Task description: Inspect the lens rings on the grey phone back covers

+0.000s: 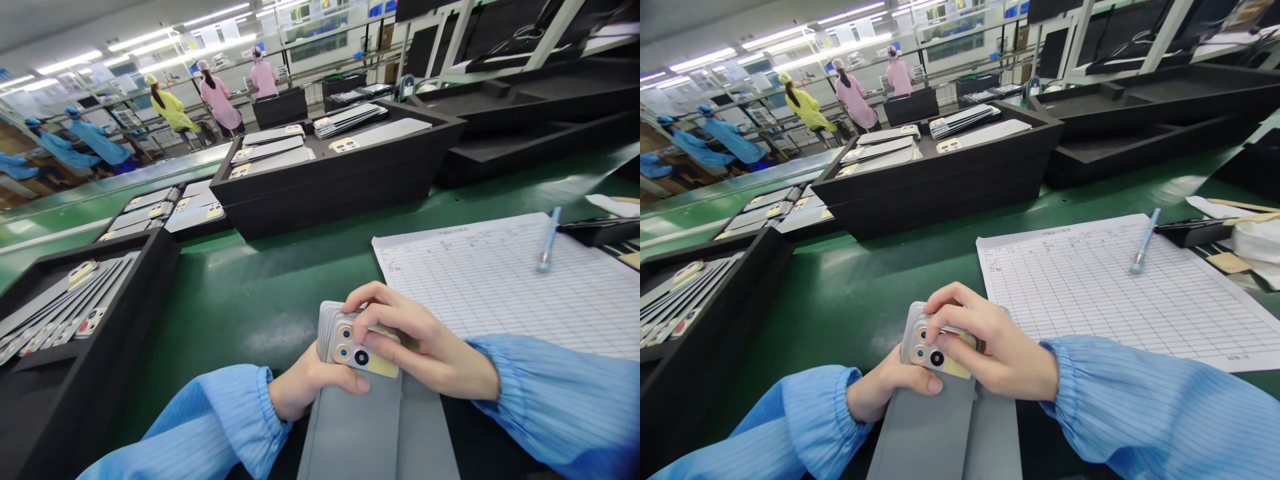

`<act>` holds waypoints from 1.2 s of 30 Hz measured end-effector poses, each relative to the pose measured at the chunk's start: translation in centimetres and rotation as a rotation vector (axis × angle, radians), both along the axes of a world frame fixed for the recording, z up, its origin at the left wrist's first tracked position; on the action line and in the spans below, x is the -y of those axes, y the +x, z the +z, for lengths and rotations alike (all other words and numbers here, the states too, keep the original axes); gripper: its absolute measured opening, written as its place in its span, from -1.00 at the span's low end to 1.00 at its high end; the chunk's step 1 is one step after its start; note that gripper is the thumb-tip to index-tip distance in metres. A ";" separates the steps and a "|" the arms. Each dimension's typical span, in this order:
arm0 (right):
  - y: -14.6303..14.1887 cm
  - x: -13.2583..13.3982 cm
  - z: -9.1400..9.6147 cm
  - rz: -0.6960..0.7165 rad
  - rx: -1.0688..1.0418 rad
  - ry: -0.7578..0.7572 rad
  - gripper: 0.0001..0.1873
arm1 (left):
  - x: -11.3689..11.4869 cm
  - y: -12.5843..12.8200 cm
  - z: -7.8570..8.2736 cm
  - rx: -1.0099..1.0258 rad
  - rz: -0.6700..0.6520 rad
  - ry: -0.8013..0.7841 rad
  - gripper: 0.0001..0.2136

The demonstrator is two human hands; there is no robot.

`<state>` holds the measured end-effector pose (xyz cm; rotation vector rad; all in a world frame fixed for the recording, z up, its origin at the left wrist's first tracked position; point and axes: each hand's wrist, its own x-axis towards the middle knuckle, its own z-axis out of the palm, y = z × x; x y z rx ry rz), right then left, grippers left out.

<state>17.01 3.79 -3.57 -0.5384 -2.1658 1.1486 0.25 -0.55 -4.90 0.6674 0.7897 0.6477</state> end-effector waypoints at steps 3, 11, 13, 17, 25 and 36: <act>0.0 0.0 -0.1 0.002 0.002 -0.001 -0.85 | 0.0 0.0 0.0 0.000 0.002 -0.018 -0.71; 0.0 0.2 -0.4 -0.009 0.040 0.033 -0.83 | 0.1 -0.2 -0.3 0.008 -0.004 -0.063 -0.64; -0.2 0.3 -0.4 -0.013 0.068 0.044 -0.69 | 0.1 -0.2 -0.2 -0.006 -0.002 -0.052 -0.64; -0.4 0.3 -0.5 -0.028 0.064 0.022 -0.54 | 0.1 -0.1 0.1 -0.018 0.011 -0.027 -0.64; 0.1 0.5 -0.3 -0.017 0.061 0.028 -0.77 | 0.0 -0.3 -0.1 0.009 -0.010 -0.070 -0.64; 0.0 0.3 -0.4 0.013 0.107 0.341 -0.65 | 0.0 0.0 0.1 0.005 0.022 -0.026 -0.66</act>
